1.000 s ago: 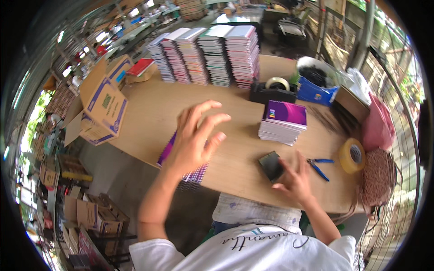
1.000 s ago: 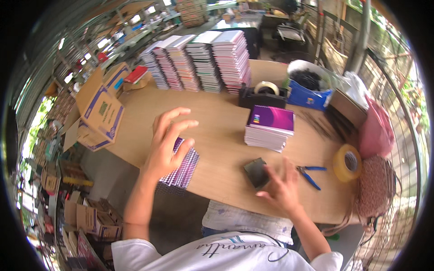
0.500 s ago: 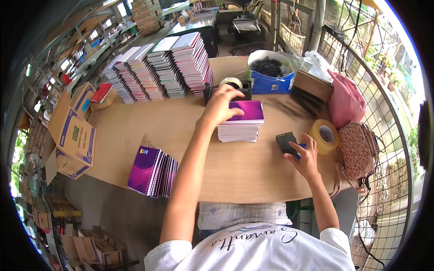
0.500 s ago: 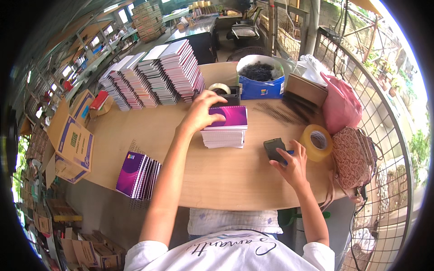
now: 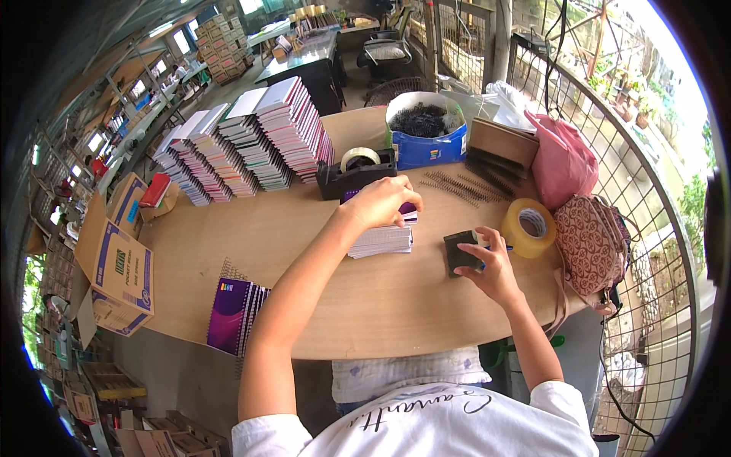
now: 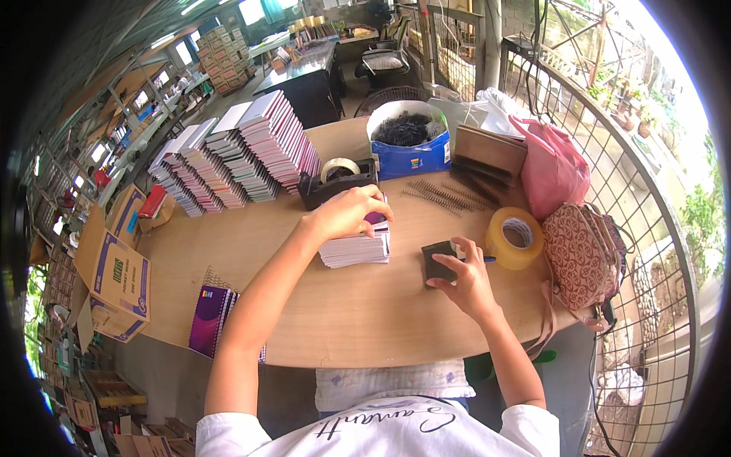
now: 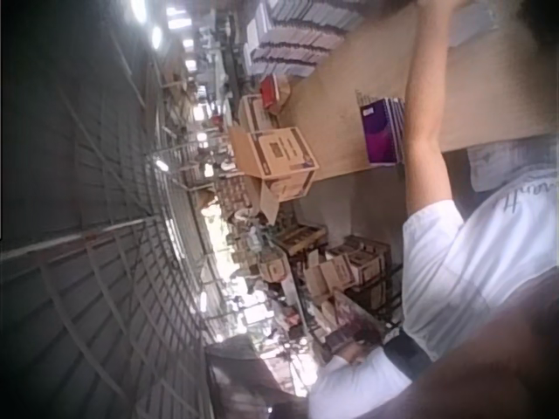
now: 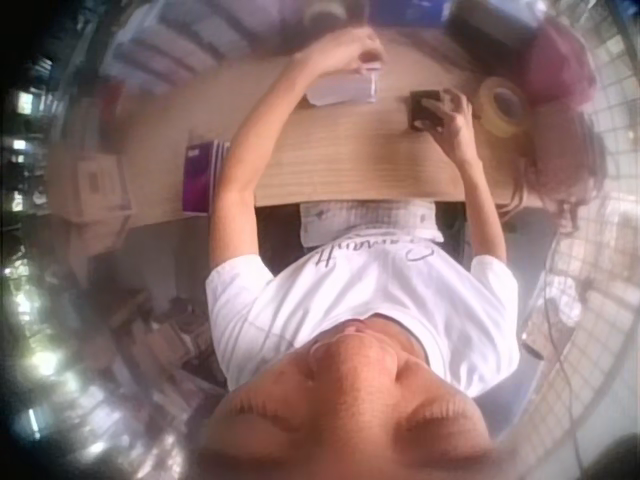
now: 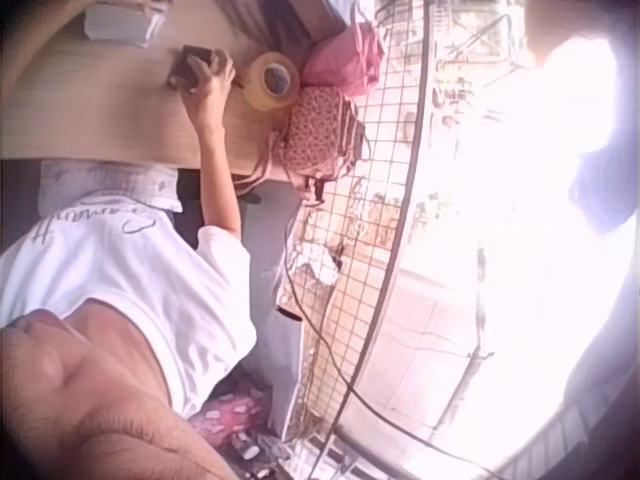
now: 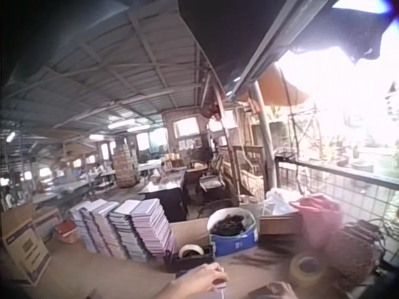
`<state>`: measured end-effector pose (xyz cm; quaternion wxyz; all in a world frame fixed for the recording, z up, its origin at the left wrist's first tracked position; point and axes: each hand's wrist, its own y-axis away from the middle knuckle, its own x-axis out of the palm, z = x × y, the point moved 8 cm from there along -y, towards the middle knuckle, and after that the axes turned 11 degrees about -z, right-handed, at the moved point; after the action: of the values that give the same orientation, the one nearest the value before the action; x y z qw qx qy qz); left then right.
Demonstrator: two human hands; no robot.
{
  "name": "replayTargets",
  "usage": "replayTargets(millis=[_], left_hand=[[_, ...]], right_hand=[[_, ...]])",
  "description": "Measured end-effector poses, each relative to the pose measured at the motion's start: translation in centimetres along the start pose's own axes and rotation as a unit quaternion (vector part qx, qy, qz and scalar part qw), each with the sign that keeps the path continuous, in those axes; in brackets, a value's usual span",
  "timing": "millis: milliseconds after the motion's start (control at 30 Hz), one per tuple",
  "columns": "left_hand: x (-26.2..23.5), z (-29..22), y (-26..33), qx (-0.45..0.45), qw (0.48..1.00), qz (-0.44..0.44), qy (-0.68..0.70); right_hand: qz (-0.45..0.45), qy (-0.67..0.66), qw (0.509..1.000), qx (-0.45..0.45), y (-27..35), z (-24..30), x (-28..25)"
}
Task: The person assembles notebooks by picking up a book cover and a stack of paper, aligning them, and then manually threading a spiral binding coil through the holes in the spine.
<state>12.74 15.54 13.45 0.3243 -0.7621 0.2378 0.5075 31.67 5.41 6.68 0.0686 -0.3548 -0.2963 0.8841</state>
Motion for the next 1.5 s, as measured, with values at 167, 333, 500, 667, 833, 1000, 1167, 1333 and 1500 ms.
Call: replayTargets(millis=[167, 333, 500, 667, 833, 1000, 1167, 1333, 1500], left_hand=[[-2.7, 1.6, 0.4, -0.104, 0.972, -0.121, 0.174], [-3.2, 1.6, 4.4, -0.101, 0.930, -0.318, 0.154], [-5.2, -2.3, 12.1, -0.051, 0.805, -0.557, 0.198], [2.6, -3.3, 20.9, -0.118, 0.812, -0.545, 0.170], [6.8, -2.8, 24.9, -0.228, 0.856, -0.437, 0.156], [6.4, -3.5, 22.5, -0.232, 0.867, -0.420, 0.131], [7.0, -3.8, 22.0, -0.254, 0.838, -0.446, 0.186], [8.0, -2.7, 23.3, -0.260, 0.824, -0.470, 0.180], [8.2, -2.3, 22.3, -0.257, 0.805, -0.467, 0.260]], right_hand=[[0.023, -0.448, 0.841, 0.302, -4.4, -0.5, 3.1], [0.161, -0.538, 0.679, 0.472, -11.5, 3.1, 9.8], [-0.022, -0.514, 0.836, 0.189, -10.1, 4.8, 8.1], [0.021, -0.446, 0.893, 0.060, 1.0, 6.5, 8.7], [0.009, -0.096, 0.995, -0.014, -5.6, 0.9, 7.1], [-0.022, 0.226, 0.973, -0.046, -14.2, -8.6, 12.5], [0.024, 0.353, 0.927, -0.124, -15.5, -9.3, 14.7], [-0.016, 0.089, 0.931, -0.353, -12.3, 2.4, 5.7], [0.159, -0.131, 0.971, -0.119, -2.0, 6.4, 3.7]])
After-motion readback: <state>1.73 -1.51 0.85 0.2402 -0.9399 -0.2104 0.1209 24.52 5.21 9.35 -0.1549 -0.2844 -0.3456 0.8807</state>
